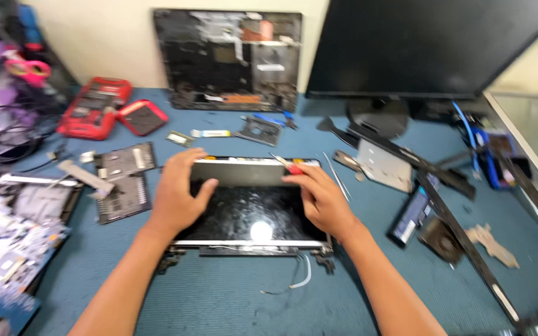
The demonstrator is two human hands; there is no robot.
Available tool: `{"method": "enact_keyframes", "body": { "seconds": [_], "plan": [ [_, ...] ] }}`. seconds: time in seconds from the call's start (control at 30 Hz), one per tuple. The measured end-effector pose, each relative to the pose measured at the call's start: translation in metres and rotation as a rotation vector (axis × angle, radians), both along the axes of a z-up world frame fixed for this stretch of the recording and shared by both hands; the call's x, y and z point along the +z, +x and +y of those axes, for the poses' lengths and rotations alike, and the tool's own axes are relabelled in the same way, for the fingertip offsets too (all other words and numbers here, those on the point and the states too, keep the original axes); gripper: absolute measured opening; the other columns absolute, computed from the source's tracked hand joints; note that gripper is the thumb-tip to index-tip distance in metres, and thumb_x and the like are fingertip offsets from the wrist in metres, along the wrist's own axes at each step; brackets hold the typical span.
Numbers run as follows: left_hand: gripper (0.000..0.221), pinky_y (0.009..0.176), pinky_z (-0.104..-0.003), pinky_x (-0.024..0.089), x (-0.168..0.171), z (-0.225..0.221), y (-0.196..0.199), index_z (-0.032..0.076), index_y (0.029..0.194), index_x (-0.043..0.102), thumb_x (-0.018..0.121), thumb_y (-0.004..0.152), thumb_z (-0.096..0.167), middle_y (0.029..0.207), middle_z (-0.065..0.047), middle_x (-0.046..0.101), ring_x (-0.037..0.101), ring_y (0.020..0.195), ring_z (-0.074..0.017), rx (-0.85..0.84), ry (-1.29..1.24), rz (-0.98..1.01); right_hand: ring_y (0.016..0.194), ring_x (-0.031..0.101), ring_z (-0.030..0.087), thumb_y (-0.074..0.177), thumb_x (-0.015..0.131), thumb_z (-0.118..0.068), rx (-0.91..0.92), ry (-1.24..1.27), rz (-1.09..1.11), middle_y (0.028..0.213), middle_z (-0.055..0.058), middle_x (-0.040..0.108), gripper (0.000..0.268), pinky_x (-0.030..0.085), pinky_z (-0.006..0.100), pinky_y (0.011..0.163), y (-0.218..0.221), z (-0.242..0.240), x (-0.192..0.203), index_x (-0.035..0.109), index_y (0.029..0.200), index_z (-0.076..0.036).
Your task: The person uses a screwdriver to remove screws from the bezel of a laptop screen, detaches the bezel, and then flips the screen to access the back. They continue to remove screws from the back of the screen assembly.
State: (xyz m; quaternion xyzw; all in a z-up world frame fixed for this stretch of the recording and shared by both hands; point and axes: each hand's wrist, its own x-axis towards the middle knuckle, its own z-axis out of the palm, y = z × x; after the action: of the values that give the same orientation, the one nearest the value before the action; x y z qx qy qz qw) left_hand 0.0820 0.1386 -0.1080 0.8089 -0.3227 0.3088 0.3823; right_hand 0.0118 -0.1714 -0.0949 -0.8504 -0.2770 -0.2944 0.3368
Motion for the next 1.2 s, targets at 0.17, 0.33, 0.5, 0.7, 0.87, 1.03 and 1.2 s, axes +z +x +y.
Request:
{"method": "enact_keyframes", "body": {
  "seconds": [0.17,0.33,0.5,0.7,0.87,1.03,1.2],
  "plan": [
    [0.042,0.109,-0.048,0.044,0.001,-0.001,-0.001,0.007,0.131,0.063,0.071,0.094,0.025,0.129,-0.012,0.067,0.061,0.125,-0.0357,0.002,0.000,0.019,0.107,0.071,0.034,0.092,0.057,0.004,0.029,-0.014,0.026,0.121,0.010,0.074,0.036,0.056,0.046,0.095,0.001,0.004,-0.001,0.076,0.116,-0.016],
    [0.039,0.107,-0.043,0.045,-0.004,0.000,-0.005,0.010,0.132,0.065,0.070,0.097,0.027,0.128,-0.008,0.067,0.061,0.126,-0.0309,-0.035,0.046,0.002,0.097,0.071,0.040,0.090,0.059,0.008,0.042,-0.026,0.022,0.116,0.013,0.076,0.035,0.056,0.049,0.087,-0.006,0.017,0.004,0.076,0.114,-0.011],
    [0.037,0.100,-0.042,0.049,-0.006,-0.001,-0.003,0.012,0.130,0.067,0.066,0.099,0.032,0.124,-0.006,0.070,0.064,0.120,-0.0304,-0.041,0.063,-0.053,0.088,0.072,0.034,0.088,0.062,0.005,0.026,-0.044,0.010,0.112,0.008,0.078,0.034,0.057,0.043,0.080,-0.004,0.017,0.005,0.078,0.111,-0.015],
    [0.038,0.097,-0.043,0.051,-0.005,0.004,-0.001,0.009,0.131,0.066,0.065,0.100,0.031,0.122,-0.010,0.069,0.065,0.117,-0.0337,-0.070,0.057,-0.047,0.085,0.071,0.038,0.088,0.063,0.006,0.034,-0.046,0.019,0.107,0.011,0.078,0.029,0.057,0.046,0.077,-0.004,0.023,0.009,0.078,0.106,-0.012],
    [0.039,0.098,-0.043,0.050,-0.009,0.006,-0.002,0.009,0.132,0.065,0.066,0.099,0.030,0.122,-0.011,0.069,0.064,0.118,-0.0338,-0.057,0.066,-0.036,0.087,0.070,0.038,0.090,0.063,0.005,0.029,-0.053,0.033,0.106,0.011,0.077,0.027,0.056,0.046,0.078,-0.004,0.019,-0.001,0.078,0.106,-0.011],
    [0.041,0.098,-0.044,0.050,-0.009,0.008,0.004,0.009,0.133,0.064,0.068,0.097,0.029,0.122,-0.011,0.068,0.064,0.119,-0.0335,-0.051,0.068,-0.028,0.089,0.070,0.035,0.090,0.062,0.005,-0.008,-0.076,-0.002,0.103,0.010,0.074,0.028,0.056,0.044,0.082,0.004,0.005,-0.015,0.078,0.105,-0.012],
    [0.041,0.099,-0.044,0.050,-0.015,0.011,0.007,0.009,0.133,0.064,0.068,0.097,0.028,0.121,-0.010,0.069,0.064,0.118,-0.0325,-0.034,0.091,0.015,0.087,0.069,0.036,0.088,0.065,0.007,-0.090,-0.053,0.022,0.098,0.011,0.070,0.029,0.055,0.045,0.082,-0.001,0.001,-0.008,0.079,0.096,-0.017]
  ]
}}
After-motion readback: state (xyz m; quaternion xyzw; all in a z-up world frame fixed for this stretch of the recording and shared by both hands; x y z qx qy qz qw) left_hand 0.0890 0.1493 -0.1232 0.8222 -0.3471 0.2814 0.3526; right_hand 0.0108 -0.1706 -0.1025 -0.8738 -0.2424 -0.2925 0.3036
